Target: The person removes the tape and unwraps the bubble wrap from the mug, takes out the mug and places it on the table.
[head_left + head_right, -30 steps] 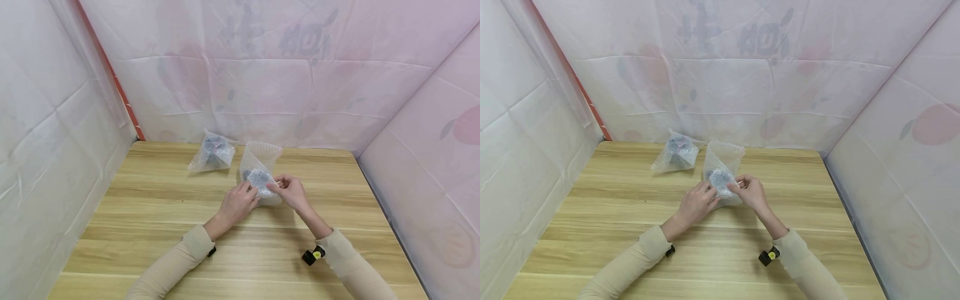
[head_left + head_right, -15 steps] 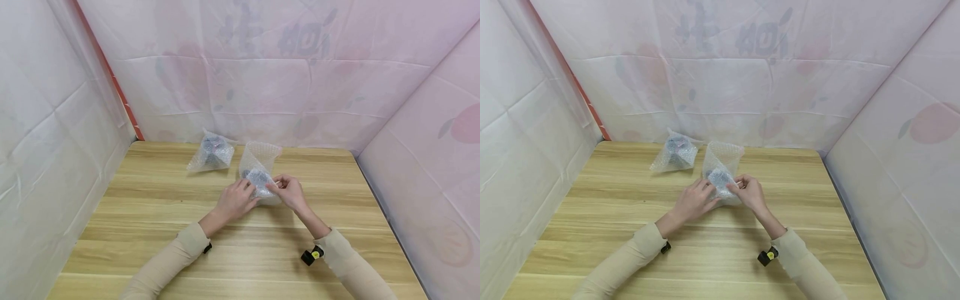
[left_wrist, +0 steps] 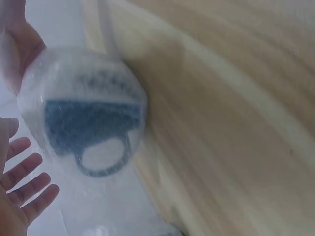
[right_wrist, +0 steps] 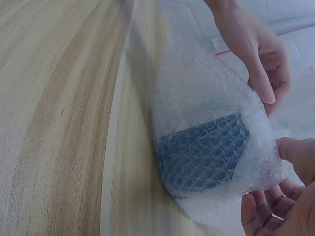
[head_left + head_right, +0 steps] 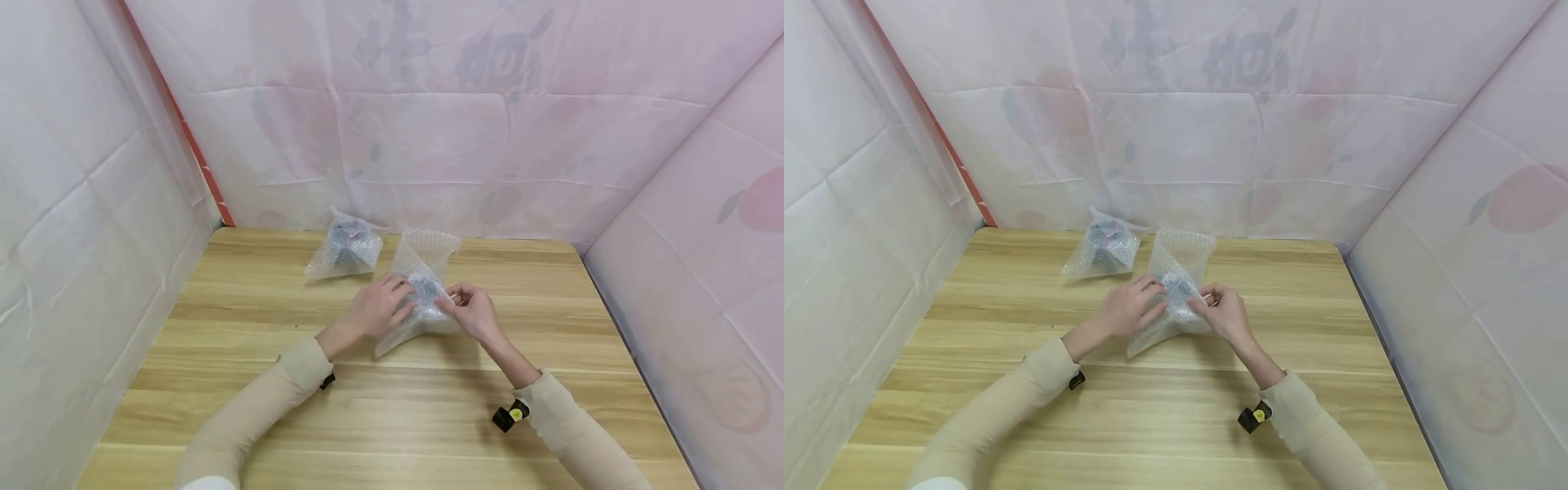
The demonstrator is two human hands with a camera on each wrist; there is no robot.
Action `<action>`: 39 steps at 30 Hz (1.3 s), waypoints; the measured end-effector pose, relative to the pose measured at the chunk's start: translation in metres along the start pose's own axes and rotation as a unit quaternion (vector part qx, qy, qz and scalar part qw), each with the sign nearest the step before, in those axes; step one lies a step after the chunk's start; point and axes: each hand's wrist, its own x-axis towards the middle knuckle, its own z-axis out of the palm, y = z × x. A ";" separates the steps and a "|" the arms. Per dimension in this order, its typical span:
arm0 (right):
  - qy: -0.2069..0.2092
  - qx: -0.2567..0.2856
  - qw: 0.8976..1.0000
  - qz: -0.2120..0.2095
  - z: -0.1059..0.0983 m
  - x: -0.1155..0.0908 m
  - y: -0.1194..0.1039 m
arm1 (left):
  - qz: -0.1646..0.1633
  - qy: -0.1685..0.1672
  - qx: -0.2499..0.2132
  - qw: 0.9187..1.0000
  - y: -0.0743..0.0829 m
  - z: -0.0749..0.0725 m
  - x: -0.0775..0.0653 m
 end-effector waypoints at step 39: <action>-0.002 0.011 1.000 0.011 0.001 -0.003 -0.001 | -0.011 -0.009 -0.035 0.999 -0.036 0.015 0.003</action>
